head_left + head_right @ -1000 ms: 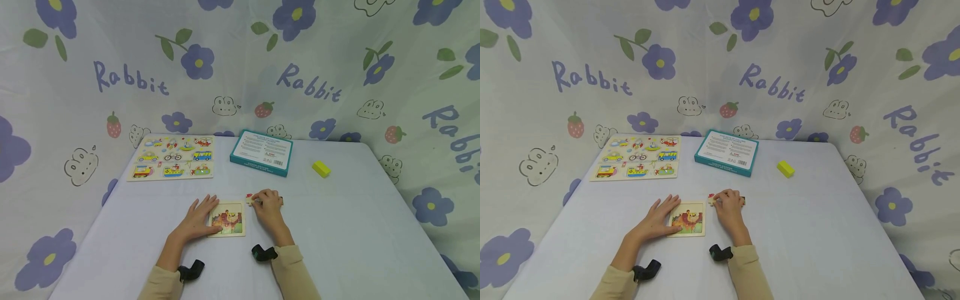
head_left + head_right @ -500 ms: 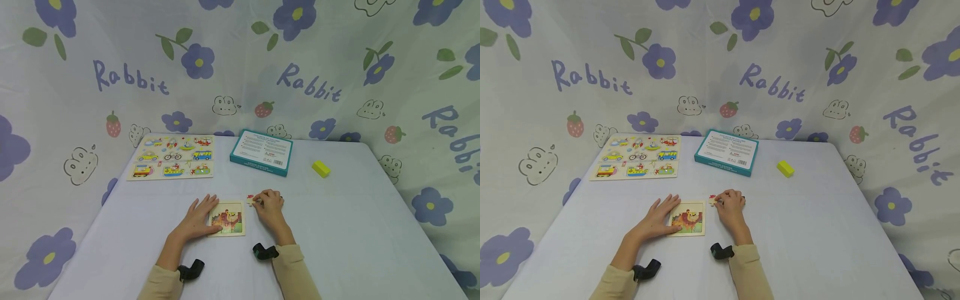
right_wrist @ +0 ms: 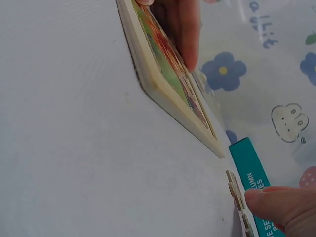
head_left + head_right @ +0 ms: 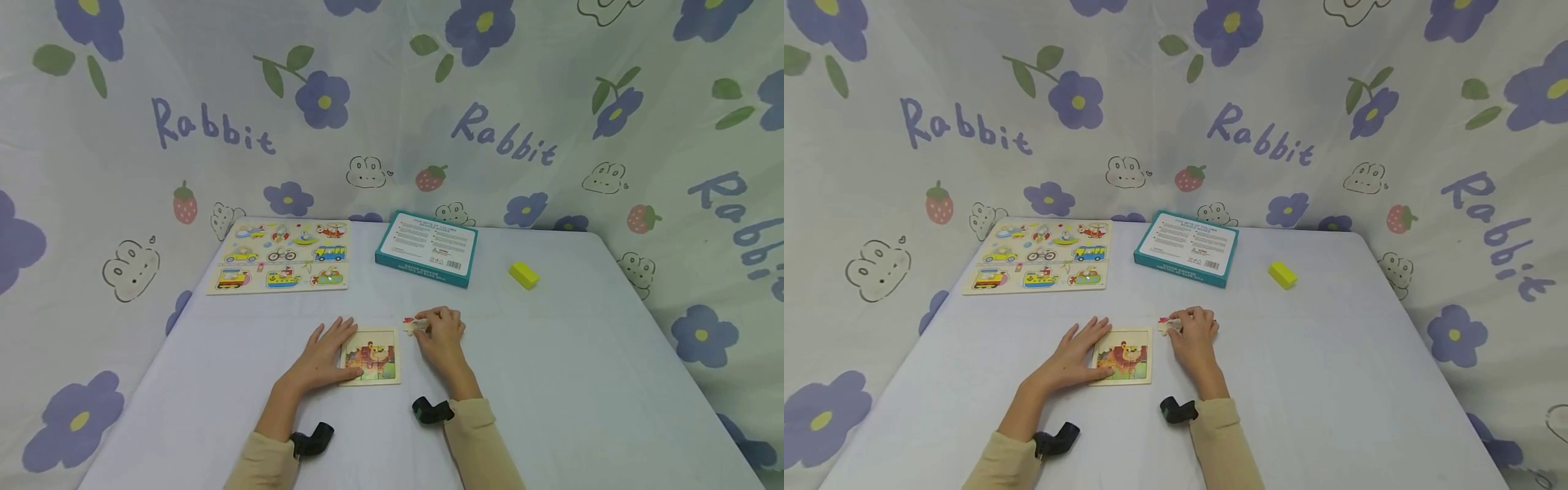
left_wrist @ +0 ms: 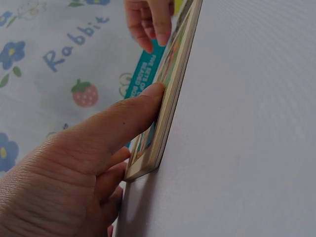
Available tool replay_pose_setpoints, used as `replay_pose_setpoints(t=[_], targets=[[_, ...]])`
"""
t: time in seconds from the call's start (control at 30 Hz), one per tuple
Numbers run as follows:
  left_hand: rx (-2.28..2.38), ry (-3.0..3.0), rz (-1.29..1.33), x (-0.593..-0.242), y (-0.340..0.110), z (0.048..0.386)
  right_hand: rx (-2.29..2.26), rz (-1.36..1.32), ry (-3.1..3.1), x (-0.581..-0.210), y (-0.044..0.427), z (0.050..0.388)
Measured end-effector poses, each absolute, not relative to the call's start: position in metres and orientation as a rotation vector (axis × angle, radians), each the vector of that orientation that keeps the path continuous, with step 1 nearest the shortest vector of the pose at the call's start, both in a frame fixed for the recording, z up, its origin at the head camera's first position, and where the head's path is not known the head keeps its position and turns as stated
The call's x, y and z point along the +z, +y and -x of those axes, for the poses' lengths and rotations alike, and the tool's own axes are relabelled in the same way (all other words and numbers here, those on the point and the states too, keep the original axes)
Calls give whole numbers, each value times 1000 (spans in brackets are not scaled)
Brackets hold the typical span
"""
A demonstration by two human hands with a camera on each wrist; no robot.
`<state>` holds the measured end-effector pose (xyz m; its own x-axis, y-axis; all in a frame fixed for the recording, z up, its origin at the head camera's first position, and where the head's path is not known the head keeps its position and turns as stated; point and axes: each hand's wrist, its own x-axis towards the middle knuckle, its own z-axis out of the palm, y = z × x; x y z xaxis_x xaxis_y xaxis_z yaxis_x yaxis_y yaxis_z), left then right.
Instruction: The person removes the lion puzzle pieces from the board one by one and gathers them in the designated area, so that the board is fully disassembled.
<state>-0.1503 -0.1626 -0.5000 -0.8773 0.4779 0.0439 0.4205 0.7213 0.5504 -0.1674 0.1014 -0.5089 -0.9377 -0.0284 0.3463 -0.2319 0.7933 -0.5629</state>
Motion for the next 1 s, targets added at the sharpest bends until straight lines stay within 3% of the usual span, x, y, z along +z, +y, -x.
replay_pose_setpoints(t=[0.73,1.0], targets=[[832,2833,-755,-501,-163,150,733,-713,-2661,-508,79,152],[796,2841,-752,-503,-162,151,672,-755,-2719,-511,76,140]])
